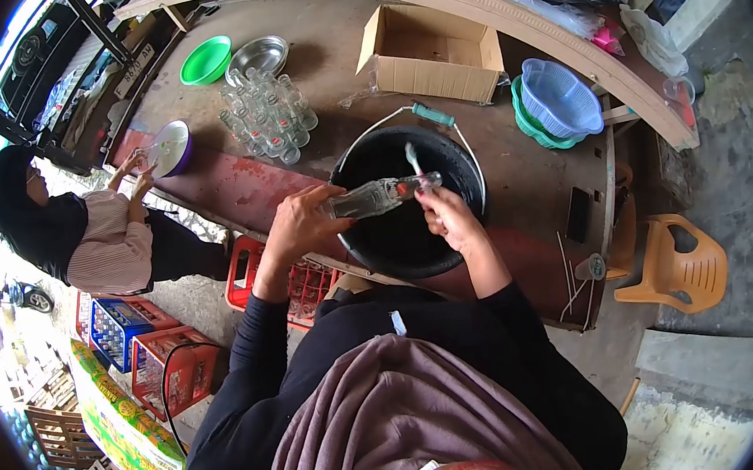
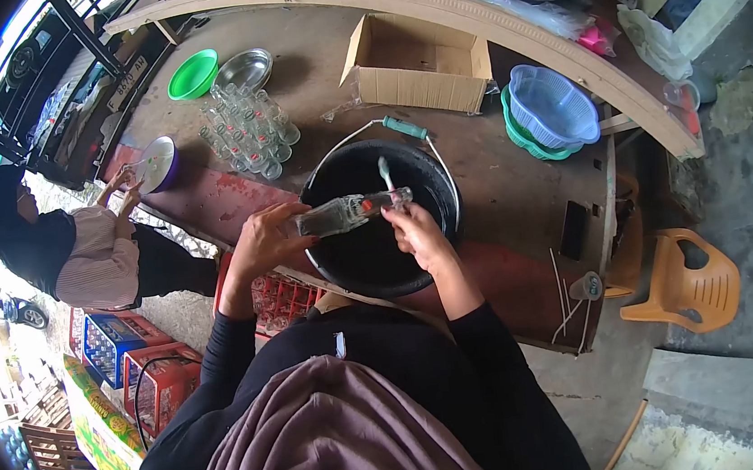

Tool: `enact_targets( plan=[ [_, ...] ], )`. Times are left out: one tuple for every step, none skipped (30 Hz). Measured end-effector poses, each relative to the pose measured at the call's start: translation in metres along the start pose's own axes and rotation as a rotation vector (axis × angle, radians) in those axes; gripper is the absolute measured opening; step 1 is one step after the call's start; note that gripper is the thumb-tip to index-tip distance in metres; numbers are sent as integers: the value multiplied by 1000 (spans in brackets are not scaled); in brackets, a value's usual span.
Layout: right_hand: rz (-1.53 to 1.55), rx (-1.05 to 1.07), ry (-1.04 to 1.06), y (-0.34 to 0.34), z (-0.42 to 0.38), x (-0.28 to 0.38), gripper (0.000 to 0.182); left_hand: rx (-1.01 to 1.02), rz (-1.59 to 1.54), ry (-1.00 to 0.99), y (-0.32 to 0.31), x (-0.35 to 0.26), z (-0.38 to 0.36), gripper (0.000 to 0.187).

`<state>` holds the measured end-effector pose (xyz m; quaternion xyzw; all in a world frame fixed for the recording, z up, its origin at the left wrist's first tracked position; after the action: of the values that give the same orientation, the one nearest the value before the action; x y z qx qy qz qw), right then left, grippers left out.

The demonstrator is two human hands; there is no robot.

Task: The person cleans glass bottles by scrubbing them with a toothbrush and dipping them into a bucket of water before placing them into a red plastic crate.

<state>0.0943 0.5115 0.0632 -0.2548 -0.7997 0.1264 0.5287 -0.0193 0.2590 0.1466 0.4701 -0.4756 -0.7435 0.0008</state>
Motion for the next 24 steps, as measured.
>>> enact_targets(
  plan=[
    [-215, -64, -44, 6, 2, -2, 19, 13, 52, 39, 3, 1, 1, 49],
    [-666, -128, 197, 15, 10, -14, 24, 13, 58, 90, 2, 5, 1, 48],
    [-1114, -192, 440, 7, 6, -14, 29, 14, 60, 86, 1, 6, 3, 48],
    [-1368, -206, 306, 7, 3, -11, 41, -29, 106, 49, 0, 7, 3, 48],
    [-1364, -210, 308, 3, -2, -9, 41, -76, 153, 7, 0, 7, 5, 49],
    [-1463, -268, 215, -5, -8, -6, 40, -72, 155, 3, -1, 5, 6, 49],
    [-1561, -323, 120, -7, -12, -5, 39, -68, 193, 33, -3, 3, 7, 49],
    [-1579, -351, 162, -4, -9, -10, 38, -65, 232, 65, -5, 1, 8, 49],
    [-1579, -350, 165, -8, -13, -7, 38, -67, 233, 65, -8, -2, 10, 49],
    [-1571, -402, 269, -12, -18, -2, 36, -55, 272, 103, -10, -7, 12, 48],
    [-1559, -450, 369, -18, -25, 1, 35, -40, 311, 143, -13, -10, 13, 48],
    [-1559, -445, 369, -24, -30, 4, 35, -48, 320, 131, -18, -10, 14, 46],
    [-1502, -396, 425, -30, -36, 7, 35, -48, 321, 136, -21, -11, 15, 46],
    [-1444, -348, 479, -36, -42, 7, 35, -43, 335, 135, -24, -13, 16, 46],
    [-1369, -324, 557, -43, -48, 3, 30, -41, 351, 130, -26, -15, 19, 46],
    [-1292, -274, 598, -49, -53, 1, 29, -30, 355, 126, -27, -19, 20, 45],
    [-1214, -226, 639, -54, -57, -1, 28, -33, 357, 123, -28, -20, 21, 45],
    [-1205, -210, 665, -54, -56, -6, 26, -44, 355, 142, -30, -19, 24, 46],
    [-1206, -210, 667, -52, -53, -8, 26, -51, 350, 165, -32, -17, 23, 47],
    [-1239, -249, 619, -49, -51, -10, 27, -79, 342, 145, -33, -13, 22, 47],
    [-1274, -291, 574, -45, -49, -8, 27, -80, 342, 139, -31, -12, 22, 47],
    [-1389, -364, 331, -41, -45, -2, 27, -113, 305, 116, -30, -11, 20, 46],
    [-1456, -391, 289, -32, -40, -2, 27, -146, 267, 94, -29, -10, 17, 45],
    [-1422, -373, 367, -32, -41, 0, 28, -158, 252, 95, -27, -11, 15, 45]
  ],
)
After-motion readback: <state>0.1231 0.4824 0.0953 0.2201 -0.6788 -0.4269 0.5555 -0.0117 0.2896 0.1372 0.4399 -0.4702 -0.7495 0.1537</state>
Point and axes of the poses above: each hand's wrist, its own z-axis towards the middle knuckle, its own y-axis out of the back of the hand, x = y × z, the point moved 1 cm from there along z, towards the middle knuckle, and after that the axes turned 3 degrees about x, right-handed, at the moved point
